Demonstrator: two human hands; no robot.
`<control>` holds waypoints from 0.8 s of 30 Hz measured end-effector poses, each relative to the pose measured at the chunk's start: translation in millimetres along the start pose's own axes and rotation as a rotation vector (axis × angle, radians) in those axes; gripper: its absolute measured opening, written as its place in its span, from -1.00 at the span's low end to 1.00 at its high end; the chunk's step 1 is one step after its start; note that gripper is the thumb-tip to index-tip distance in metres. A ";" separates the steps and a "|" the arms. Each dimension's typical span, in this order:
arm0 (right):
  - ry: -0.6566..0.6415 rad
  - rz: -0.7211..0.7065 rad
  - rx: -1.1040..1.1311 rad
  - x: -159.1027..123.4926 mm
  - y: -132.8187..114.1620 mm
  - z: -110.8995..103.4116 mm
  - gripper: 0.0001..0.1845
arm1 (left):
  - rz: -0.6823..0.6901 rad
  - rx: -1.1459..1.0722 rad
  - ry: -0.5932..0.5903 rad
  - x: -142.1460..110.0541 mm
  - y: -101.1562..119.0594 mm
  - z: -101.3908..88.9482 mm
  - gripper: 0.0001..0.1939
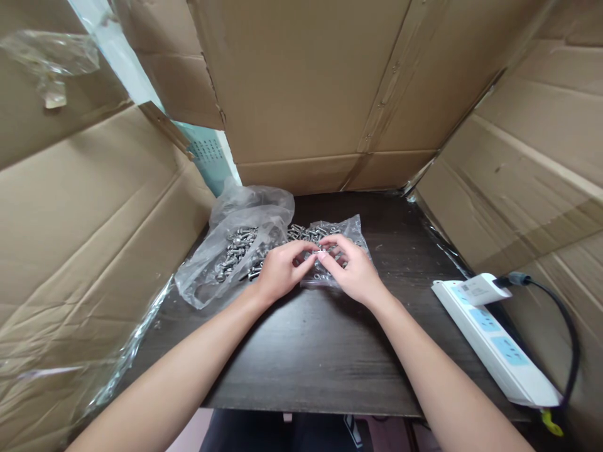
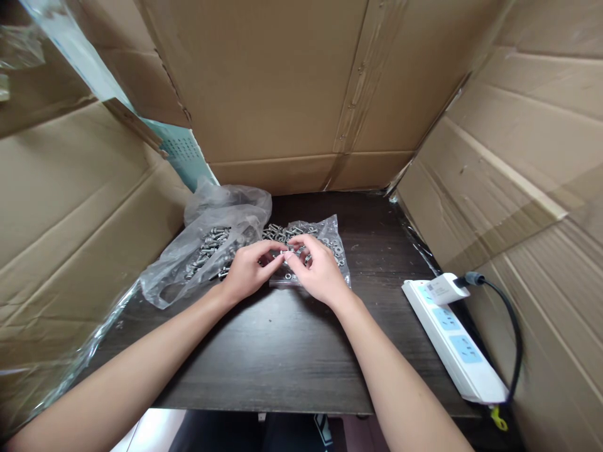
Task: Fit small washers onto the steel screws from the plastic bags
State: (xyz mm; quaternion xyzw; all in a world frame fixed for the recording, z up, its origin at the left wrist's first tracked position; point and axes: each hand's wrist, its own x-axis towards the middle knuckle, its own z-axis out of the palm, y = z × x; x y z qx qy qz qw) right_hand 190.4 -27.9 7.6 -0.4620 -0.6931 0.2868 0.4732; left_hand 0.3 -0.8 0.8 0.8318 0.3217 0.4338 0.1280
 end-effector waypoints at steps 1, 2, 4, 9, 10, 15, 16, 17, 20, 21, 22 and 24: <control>0.001 0.001 0.010 -0.3 0.1 -0.2 -0.71 | 0.002 0.000 0.002 -0.1 0.1 -0.1 -0.89; -0.001 0.006 0.025 -0.6 0.3 -0.3 -0.67 | 0.004 0.001 0.002 -0.2 0.2 -0.2 -0.89; -0.013 0.027 0.044 -1.1 0.8 -0.6 -0.70 | 0.008 0.002 -0.009 -0.4 0.3 -0.5 -0.89; 0.019 0.025 0.076 -0.6 0.4 -1.8 -0.61 | 0.009 0.007 -0.024 -0.3 0.3 -1.1 -0.88; 0.020 0.021 0.091 -0.4 0.2 -2.0 -0.57 | 0.010 0.008 -0.024 -0.3 0.3 -1.2 -0.88; 0.023 0.056 0.055 0.1 0.9 -1.8 -0.72 | 0.020 -0.004 -0.019 -0.2 0.9 -1.2 -0.89; 0.020 0.051 0.061 0.1 0.9 -1.5 -0.72 | 0.020 -0.006 -0.015 -0.2 0.9 -1.3 -0.89; 0.015 0.045 0.072 0.0 0.6 -1.2 -0.71 | 0.021 -0.008 -0.014 -0.1 0.8 -1.3 -0.90; 0.014 0.029 0.085 -0.3 -0.9 -0.6 -0.70 | 0.016 -0.008 -0.009 0.1 0.1 -1.3 -0.90; 0.020 0.022 0.079 -0.4 -1.7 -0.6 -0.69 | 0.012 -0.009 -0.008 0.1 0.0 -1.2 -0.90; 0.026 0.014 0.073 -0.4 -2.4 -0.6 -0.67 | 0.008 -0.011 -0.009 0.1 -0.1 -1.1 -0.90; 0.030 -0.003 0.063 -0.7 -3.9 -0.8 -0.61 | -0.001 -0.016 -0.014 -0.2 0.2 -0.8 -0.90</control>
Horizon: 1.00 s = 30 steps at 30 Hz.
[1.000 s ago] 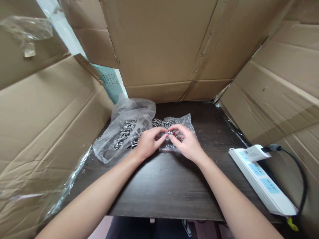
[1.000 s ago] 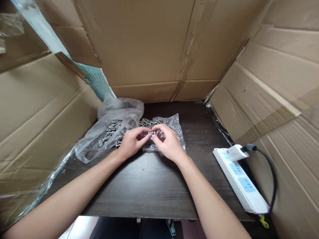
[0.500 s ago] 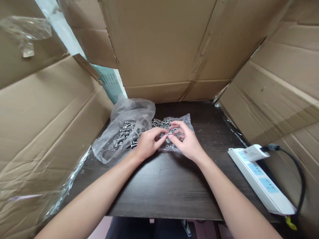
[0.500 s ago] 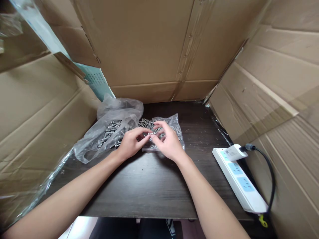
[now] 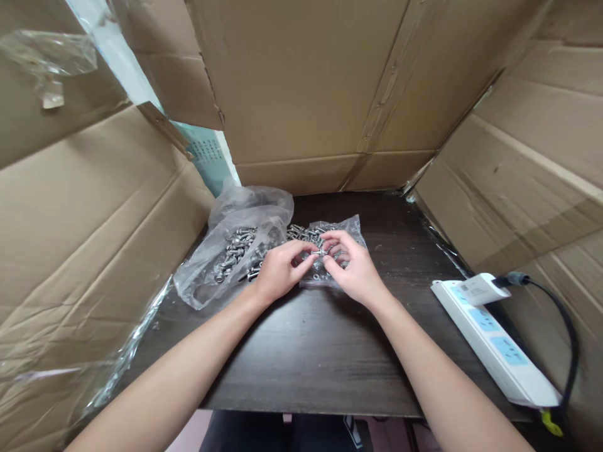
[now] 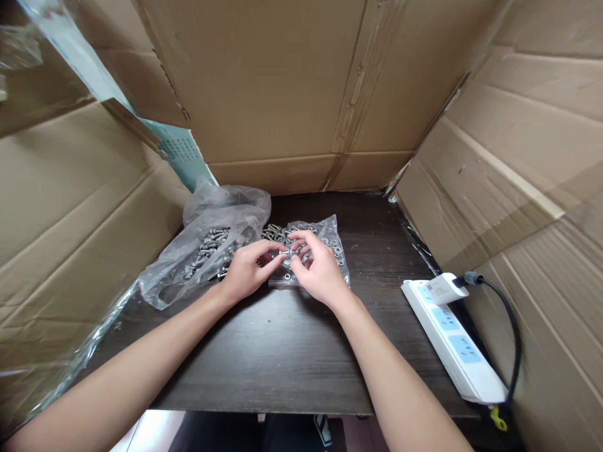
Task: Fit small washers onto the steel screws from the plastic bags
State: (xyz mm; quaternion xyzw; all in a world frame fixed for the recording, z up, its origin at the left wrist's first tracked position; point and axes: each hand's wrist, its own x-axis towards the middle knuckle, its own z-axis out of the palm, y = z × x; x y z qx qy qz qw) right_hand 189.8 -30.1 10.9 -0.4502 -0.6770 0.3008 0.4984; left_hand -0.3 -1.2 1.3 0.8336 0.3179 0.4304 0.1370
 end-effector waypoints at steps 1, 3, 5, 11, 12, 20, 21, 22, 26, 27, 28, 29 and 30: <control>-0.004 -0.005 -0.003 -0.2 -0.6 0.0 -0.59 | -0.003 -0.001 -0.004 -0.2 0.3 0.1 -0.89; -0.020 -0.008 -0.003 -0.8 -1.4 0.4 -0.58 | -0.004 -0.002 -0.012 -0.5 0.9 0.3 -0.90; -0.032 -0.010 0.002 -1.3 -1.4 1.2 -0.60 | -0.005 -0.003 -0.022 -0.8 1.5 0.2 -0.90; -0.011 -0.009 0.027 -0.5 0.9 2.6 -0.69 | -0.004 0.009 -0.035 0.0 3.3 -1.2 -0.89; -0.005 -0.008 0.031 -0.2 1.1 2.3 -0.69 | -0.002 0.009 -0.036 0.2 3.5 -1.4 -0.89; -0.030 0.059 0.003 -0.2 4.1 -1.2 -0.75 | -0.012 -0.007 -0.007 0.0 5.6 -1.5 -0.91; -0.036 0.055 0.018 -0.2 4.8 -0.9 -0.74 | -0.015 -0.009 -0.005 -0.3 5.7 -1.1 -0.91; -0.046 0.057 0.036 -0.2 5.4 -0.4 -0.73 | -0.016 -0.011 -0.005 -0.5 5.8 -0.7 -0.92; -0.081 0.075 0.057 0.0 5.1 1.1 -0.77 | -0.004 -0.016 -0.009 -1.1 5.3 0.5 -0.92; -0.071 0.066 0.055 0.2 4.5 1.2 -0.78 | 0.000 -0.019 -0.013 -1.2 5.0 0.4 -0.92; -0.058 0.051 0.058 0.4 3.9 1.2 -0.79 | 0.003 -0.023 -0.017 -1.1 4.7 0.2 -0.92; -0.050 0.041 0.068 0.5 3.4 1.1 -0.77 | 0.006 -0.025 -0.023 -1.1 4.4 -0.1 -0.91; -0.047 0.042 0.084 0.7 3.1 0.8 -0.74 | 0.009 -0.027 -0.031 -1.0 4.2 -0.4 -0.91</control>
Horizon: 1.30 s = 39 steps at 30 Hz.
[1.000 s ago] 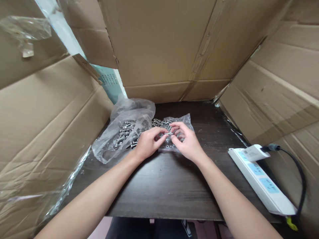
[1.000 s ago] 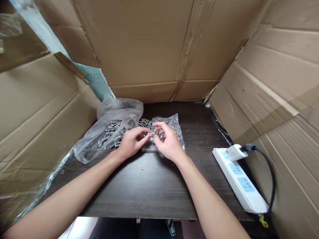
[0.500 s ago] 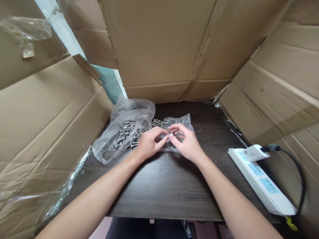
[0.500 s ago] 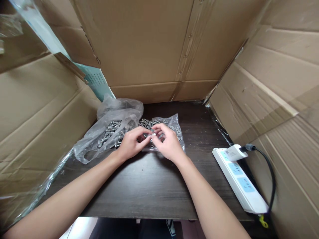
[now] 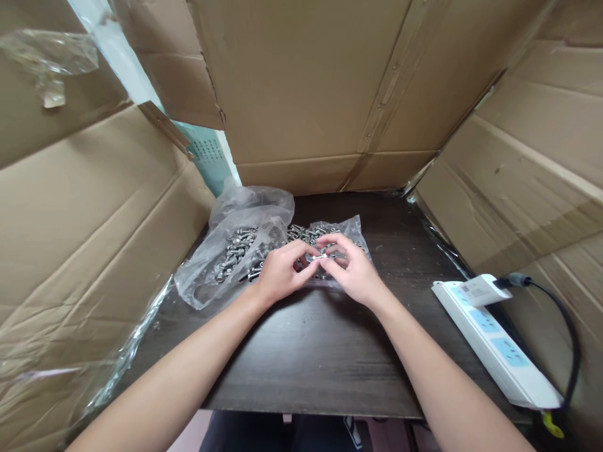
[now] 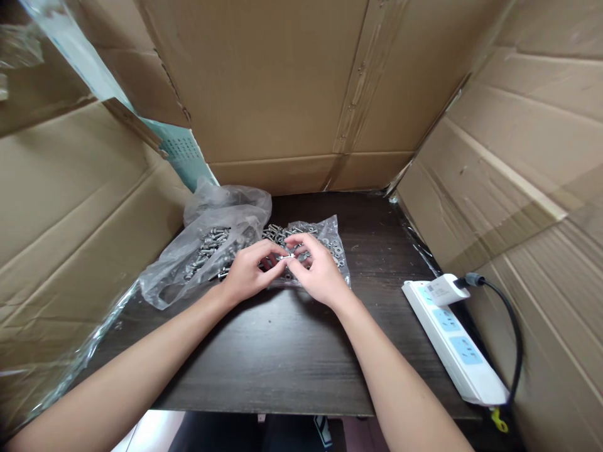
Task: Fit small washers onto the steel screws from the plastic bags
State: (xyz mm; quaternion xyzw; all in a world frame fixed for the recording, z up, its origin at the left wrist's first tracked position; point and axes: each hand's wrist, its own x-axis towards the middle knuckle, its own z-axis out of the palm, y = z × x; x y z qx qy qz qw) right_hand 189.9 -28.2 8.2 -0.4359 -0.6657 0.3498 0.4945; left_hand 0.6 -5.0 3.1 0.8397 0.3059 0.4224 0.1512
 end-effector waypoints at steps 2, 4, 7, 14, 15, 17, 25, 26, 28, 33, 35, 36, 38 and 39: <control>0.011 0.036 0.011 0.3 0.0 -0.7 -0.76 | 0.000 0.005 -0.008 0.3 0.0 -0.7 -0.89; 0.035 0.066 -0.010 0.3 0.4 -1.3 -0.77 | -0.002 0.014 -0.007 0.5 0.3 -1.3 -0.89; 0.021 0.039 0.002 -0.2 0.0 -1.4 -0.68 | 0.002 0.017 0.005 0.8 0.9 -1.4 -0.89; 0.033 0.076 0.067 0.0 -2.8 -1.4 -0.66 | -0.002 0.010 -0.003 0.7 1.9 -0.4 -0.89; 0.024 0.067 0.086 0.2 -3.1 -1.5 -0.61 | 0.000 0.010 -0.003 0.6 2.0 -0.3 -0.89; 0.024 0.092 0.084 0.5 -3.3 -1.6 -0.66 | 0.004 0.012 -0.002 0.4 2.1 0.0 -0.89; 0.018 0.142 0.065 0.1 0.6 -1.3 -0.66 | 0.008 0.007 0.001 -0.6 0.0 -0.2 -0.90; 0.033 0.132 0.067 0.2 1.0 -1.5 -0.65 | 0.011 0.004 0.006 -0.4 -0.4 -0.4 -0.90; 0.008 0.099 0.110 0.4 1.2 -1.7 -0.56 | 0.018 -0.009 0.014 -0.1 -1.2 -0.8 -0.90; 0.023 0.140 0.066 -0.4 0.5 -0.7 -0.69 | 0.036 -0.012 -0.004 0.6 -1.7 -1.6 -0.90; -0.010 0.122 0.075 -0.8 0.8 0.0 -0.69 | 0.041 -0.001 0.005 0.9 -1.8 -1.8 -0.91; -0.031 0.112 0.083 -1.0 1.0 0.3 -0.69 | 0.042 0.006 0.012 1.0 -2.1 -1.8 -0.91; -0.046 0.092 0.074 -1.3 1.1 0.8 -0.70 | 0.037 0.015 0.031 1.1 -2.9 -1.6 -0.92; -0.039 0.080 0.060 -1.3 1.0 0.9 -0.69 | 0.032 0.017 0.044 1.0 -3.6 -1.4 -0.93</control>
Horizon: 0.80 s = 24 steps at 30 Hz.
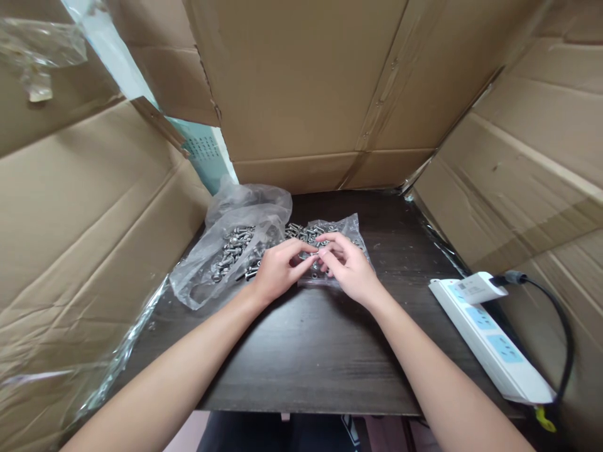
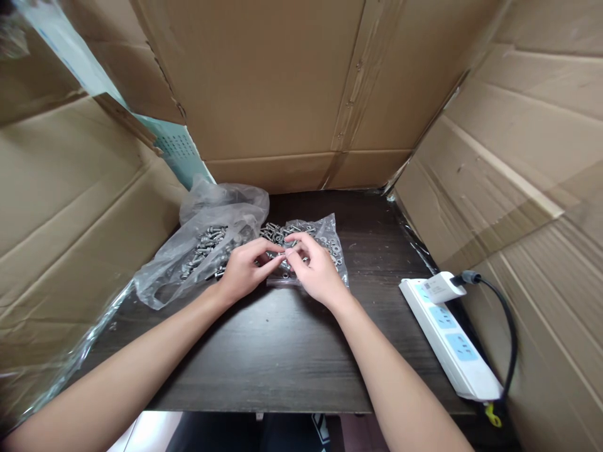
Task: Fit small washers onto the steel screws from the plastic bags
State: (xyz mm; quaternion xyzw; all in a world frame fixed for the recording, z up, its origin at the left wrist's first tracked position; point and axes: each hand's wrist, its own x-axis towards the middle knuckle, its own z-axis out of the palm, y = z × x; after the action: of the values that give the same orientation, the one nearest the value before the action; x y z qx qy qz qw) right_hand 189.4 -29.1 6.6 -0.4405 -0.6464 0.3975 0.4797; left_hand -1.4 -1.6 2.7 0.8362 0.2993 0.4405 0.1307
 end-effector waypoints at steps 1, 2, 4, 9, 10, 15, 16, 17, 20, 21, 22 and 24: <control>0.012 -0.011 -0.016 0.0 -0.3 0.1 -0.66 | -0.004 -0.001 0.012 -0.1 -0.7 0.3 -0.93; 0.025 -0.022 -0.031 0.0 -0.7 0.2 -0.62 | -0.008 -0.003 0.022 -0.3 -1.4 0.7 -0.93; 0.042 -0.038 -0.051 0.0 -1.5 0.2 -0.55 | -0.009 -0.003 0.034 -0.6 -2.4 1.2 -0.94; 0.024 0.026 -0.058 0.4 -1.2 -0.3 -0.70 | 0.014 -0.003 0.019 -0.5 -1.3 1.7 -0.93; 0.031 0.033 -0.066 0.4 -1.0 -0.6 -0.70 | 0.014 -0.008 0.019 -0.3 -0.8 1.8 -0.93; 0.023 0.016 -0.020 0.4 -0.7 -2.6 -0.65 | 0.017 -0.031 0.040 -0.5 0.6 2.8 -0.92; 0.026 0.025 -0.011 0.4 -0.7 -2.9 -0.67 | 0.017 -0.034 0.044 -0.8 0.6 3.0 -0.92; 0.032 0.024 -0.006 0.4 -0.8 -3.1 -0.67 | 0.015 -0.038 0.048 -1.0 0.6 3.1 -0.92; 0.033 -0.012 0.005 0.8 -0.6 -2.4 -0.56 | 0.011 -0.054 0.051 -1.4 0.8 3.3 -0.92; 0.031 -0.013 0.014 1.0 -0.4 -1.8 -0.53 | 0.011 -0.056 0.045 -1.5 0.8 3.4 -0.92; 0.036 -0.006 0.020 1.1 -0.2 -1.2 -0.55 | 0.010 -0.054 0.038 -1.5 0.6 3.5 -0.92; 0.056 0.008 0.015 1.3 0.1 0.2 -0.59 | 0.002 -0.036 0.019 -1.5 -0.1 3.7 -0.91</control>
State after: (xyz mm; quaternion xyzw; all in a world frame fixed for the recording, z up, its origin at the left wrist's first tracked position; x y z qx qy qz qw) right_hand 189.1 -27.9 6.9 -0.4504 -0.6278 0.3918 0.4996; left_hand 1.0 -2.3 -0.5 0.8299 0.2916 0.4538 0.1426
